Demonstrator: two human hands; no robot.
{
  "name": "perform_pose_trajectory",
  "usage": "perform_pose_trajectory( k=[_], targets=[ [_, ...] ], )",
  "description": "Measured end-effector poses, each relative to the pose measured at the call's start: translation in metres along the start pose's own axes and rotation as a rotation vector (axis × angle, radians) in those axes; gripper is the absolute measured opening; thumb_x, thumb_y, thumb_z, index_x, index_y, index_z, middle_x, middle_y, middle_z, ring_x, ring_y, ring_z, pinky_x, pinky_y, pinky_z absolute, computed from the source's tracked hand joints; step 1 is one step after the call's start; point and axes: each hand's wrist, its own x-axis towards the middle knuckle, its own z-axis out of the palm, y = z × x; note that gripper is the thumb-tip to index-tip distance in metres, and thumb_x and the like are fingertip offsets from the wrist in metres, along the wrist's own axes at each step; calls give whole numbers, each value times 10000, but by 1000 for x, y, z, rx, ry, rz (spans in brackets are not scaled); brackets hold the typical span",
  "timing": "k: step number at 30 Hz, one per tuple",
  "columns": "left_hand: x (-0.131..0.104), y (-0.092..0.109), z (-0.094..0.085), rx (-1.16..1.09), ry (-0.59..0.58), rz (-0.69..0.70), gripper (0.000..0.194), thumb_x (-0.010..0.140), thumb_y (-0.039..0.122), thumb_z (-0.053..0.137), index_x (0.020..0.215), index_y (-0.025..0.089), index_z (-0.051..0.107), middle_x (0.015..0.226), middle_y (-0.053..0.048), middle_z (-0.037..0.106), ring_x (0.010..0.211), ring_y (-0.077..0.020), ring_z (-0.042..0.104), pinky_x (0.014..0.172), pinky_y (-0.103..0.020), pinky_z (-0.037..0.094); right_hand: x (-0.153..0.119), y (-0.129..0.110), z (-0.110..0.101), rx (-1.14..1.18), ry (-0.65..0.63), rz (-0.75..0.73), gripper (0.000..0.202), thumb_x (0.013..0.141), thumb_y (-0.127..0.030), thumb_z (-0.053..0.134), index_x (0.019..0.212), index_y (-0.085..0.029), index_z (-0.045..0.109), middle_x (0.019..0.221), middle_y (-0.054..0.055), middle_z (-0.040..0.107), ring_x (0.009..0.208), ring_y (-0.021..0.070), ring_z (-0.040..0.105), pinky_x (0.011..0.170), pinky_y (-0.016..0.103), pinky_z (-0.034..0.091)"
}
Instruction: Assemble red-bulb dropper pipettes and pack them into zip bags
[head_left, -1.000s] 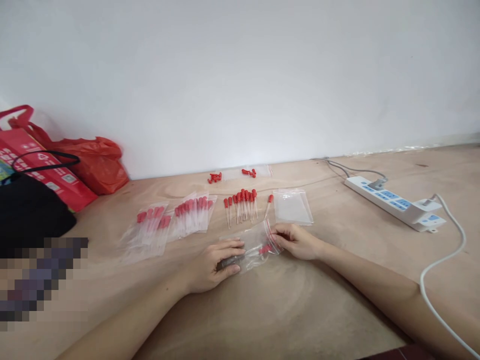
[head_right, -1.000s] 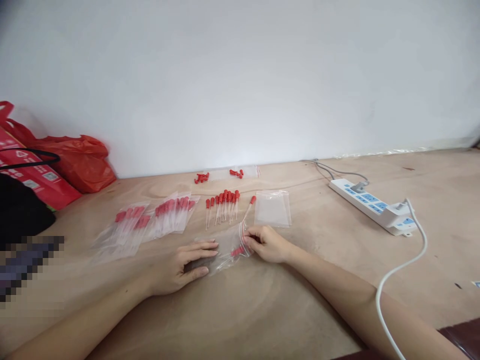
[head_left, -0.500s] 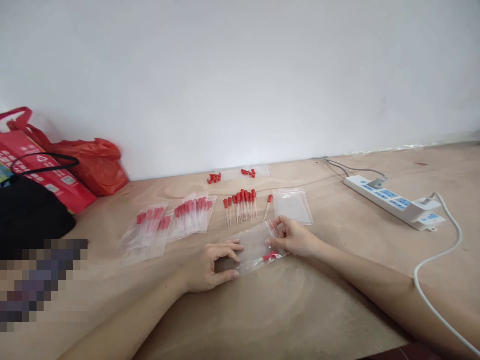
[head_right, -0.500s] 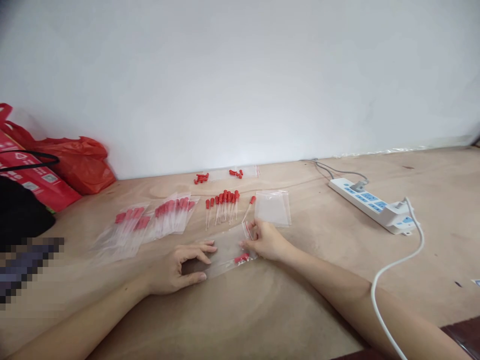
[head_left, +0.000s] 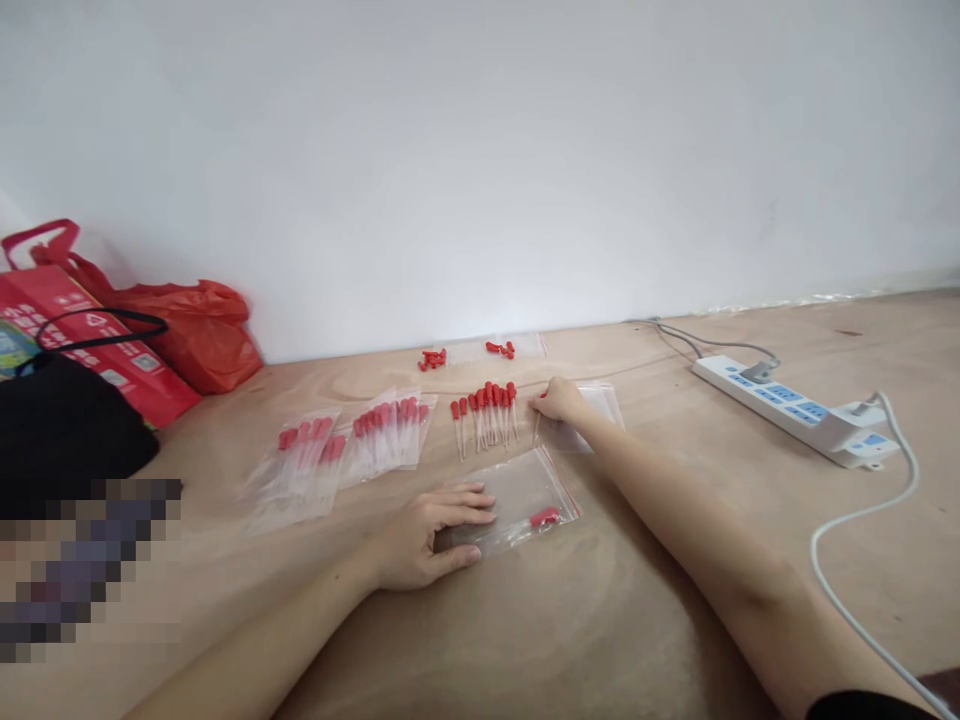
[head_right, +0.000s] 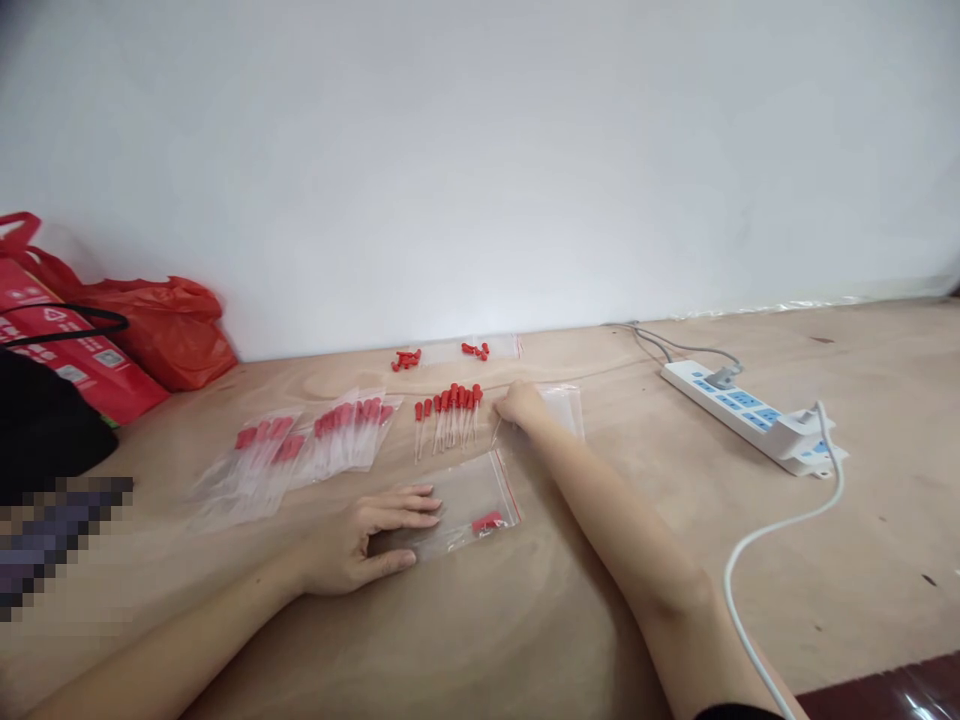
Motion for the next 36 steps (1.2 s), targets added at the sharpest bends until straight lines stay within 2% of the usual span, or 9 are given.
perform_pose_trajectory(
  k=[3,6,11,17,20,24,27,32,36],
  targets=[
    [0,-1,0,-4,-4,-1,328,789,326,545,1102,231,569,1212,-53,525,1200,-212,384,975,-415,341,2,1,-6,122,26,10,68,591,-140,581,582,-149,514,560,70,567,601,190,568,512,253,381],
    [1,-4,1,-12,0,7,299,787,337,552,1069,246,593,1223,-47,515,1205,-214,377,974,-412,342,-3,10,-22,293,92,11,79,689,-198,510,752,-152,495,590,21,552,501,119,526,459,224,384],
    [0,-11,4,2,-6,9,293,773,357,567,1047,262,609,1245,-44,491,1216,-221,359,985,-401,331,-41,37,-39,545,169,14,101,776,-277,420,808,-183,399,568,-41,492,432,73,484,401,188,386],
    [1,-9,3,22,-18,-25,290,790,379,538,1055,278,602,1261,-25,475,1223,-214,349,989,-398,327,-94,42,-31,1040,103,87,214,681,-288,582,767,-194,409,560,-54,521,439,71,517,424,187,434],
    [1,-5,2,48,-2,-60,428,784,394,539,1187,258,494,1274,-33,464,1214,-209,363,994,-394,322,-109,36,-25,1165,-1,149,298,632,-272,645,788,-200,402,586,-43,564,504,90,571,498,205,479],
    [0,0,1,88,17,-109,573,768,421,545,1280,233,369,1289,-46,447,1192,-223,391,985,-399,327,-121,34,-23,1094,-253,89,359,568,-319,709,761,-186,438,575,-46,574,452,82,552,422,188,450],
    [1,2,0,99,10,-120,570,767,435,538,1274,237,371,1294,-44,440,1191,-232,390,981,-399,328,-125,35,-23,926,-389,-18,339,558,-362,713,707,-166,479,526,-62,545,307,27,401,280,151,292],
    [1,2,1,105,1,-134,568,770,441,530,1275,240,364,1301,-46,432,1191,-234,389,981,-401,323,-123,35,-21,770,-462,-92,306,565,-371,701,718,-140,571,547,-43,545,332,12,343,283,153,263],
    [0,2,1,106,12,-124,568,772,446,528,1278,254,357,1294,-44,440,1186,-232,396,976,-400,328,-118,38,-21,731,-427,-65,331,561,-377,694,765,-155,558,612,-36,562,322,9,338,285,164,268]
  ],
)
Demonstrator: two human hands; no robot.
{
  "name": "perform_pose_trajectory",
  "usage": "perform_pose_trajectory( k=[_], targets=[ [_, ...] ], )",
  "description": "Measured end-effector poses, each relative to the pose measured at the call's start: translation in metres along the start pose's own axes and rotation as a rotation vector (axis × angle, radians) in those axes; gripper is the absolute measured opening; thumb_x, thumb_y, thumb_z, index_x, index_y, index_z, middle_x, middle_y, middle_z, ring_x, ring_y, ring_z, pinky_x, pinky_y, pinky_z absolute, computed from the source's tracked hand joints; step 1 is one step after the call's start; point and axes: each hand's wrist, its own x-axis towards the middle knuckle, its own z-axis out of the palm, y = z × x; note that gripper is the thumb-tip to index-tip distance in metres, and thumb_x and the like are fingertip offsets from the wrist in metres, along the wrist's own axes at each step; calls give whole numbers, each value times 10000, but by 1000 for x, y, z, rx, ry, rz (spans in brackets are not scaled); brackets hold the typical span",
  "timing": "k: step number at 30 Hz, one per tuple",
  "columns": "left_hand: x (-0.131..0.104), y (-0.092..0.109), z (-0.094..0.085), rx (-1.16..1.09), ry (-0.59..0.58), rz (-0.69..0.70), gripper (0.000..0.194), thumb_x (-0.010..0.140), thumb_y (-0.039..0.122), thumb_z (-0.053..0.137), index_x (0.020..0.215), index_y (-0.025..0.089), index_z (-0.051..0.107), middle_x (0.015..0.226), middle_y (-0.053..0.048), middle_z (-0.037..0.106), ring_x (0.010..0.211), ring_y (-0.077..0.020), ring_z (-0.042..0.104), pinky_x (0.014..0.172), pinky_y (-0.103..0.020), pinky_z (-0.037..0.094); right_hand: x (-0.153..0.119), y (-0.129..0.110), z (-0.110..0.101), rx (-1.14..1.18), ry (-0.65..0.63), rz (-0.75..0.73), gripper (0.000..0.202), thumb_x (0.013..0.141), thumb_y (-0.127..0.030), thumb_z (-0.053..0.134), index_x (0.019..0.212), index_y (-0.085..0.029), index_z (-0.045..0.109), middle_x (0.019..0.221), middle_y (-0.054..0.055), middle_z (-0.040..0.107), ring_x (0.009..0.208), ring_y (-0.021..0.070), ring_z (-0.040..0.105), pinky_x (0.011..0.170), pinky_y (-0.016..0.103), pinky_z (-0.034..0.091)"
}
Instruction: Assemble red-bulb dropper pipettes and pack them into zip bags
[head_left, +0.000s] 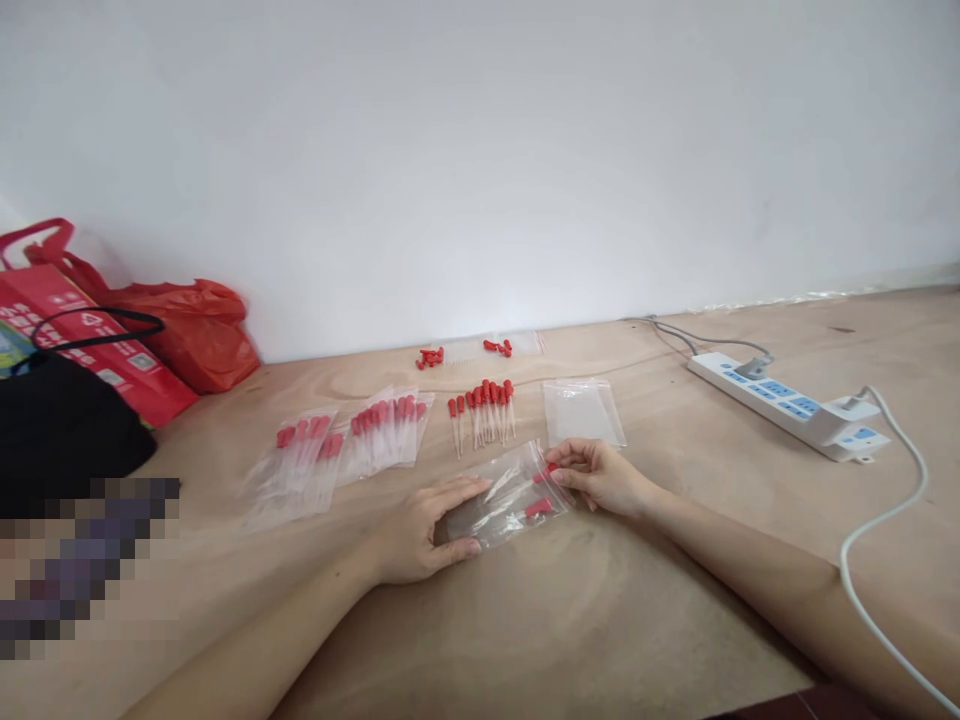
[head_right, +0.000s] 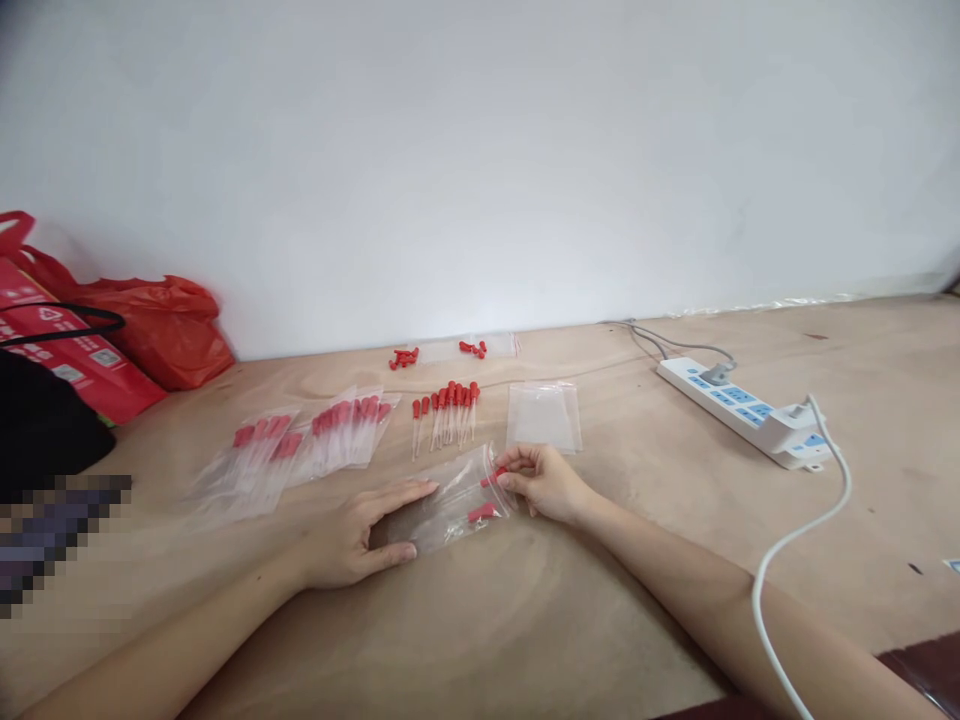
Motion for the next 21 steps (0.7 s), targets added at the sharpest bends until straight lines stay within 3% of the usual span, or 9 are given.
perform_pose_trajectory(
  k=[7,15,18,21],
  targets=[
    [1,3,-2,-6,-5,-25,556,767,437,532,1266,245,381,1285,-53,450,1182,-241,399,971,-415,330,-2,-2,2,-62,-60,-34,305,562,-367,700,703,-148,542,598,-17,573,381,25,376,311,151,230],
    [2,0,1,-49,-11,39,476,776,395,538,1218,240,451,1288,-41,448,1195,-215,387,994,-389,315,-5,-9,6,-188,-216,-100,420,704,-534,514,651,-125,591,479,-29,515,343,23,316,336,175,228],
    [2,-2,2,-43,-15,43,445,781,390,534,1197,243,477,1300,-45,433,1195,-213,388,988,-388,322,-6,-13,3,-186,-195,-24,455,737,-574,438,658,-140,551,358,-69,400,299,37,300,318,177,218],
    [1,-3,2,-48,-10,45,438,781,386,535,1194,249,481,1296,-45,437,1192,-214,392,983,-394,328,-4,-10,5,-131,-141,-11,376,659,-518,574,719,-148,542,464,-49,500,344,44,371,331,176,250]
  ],
)
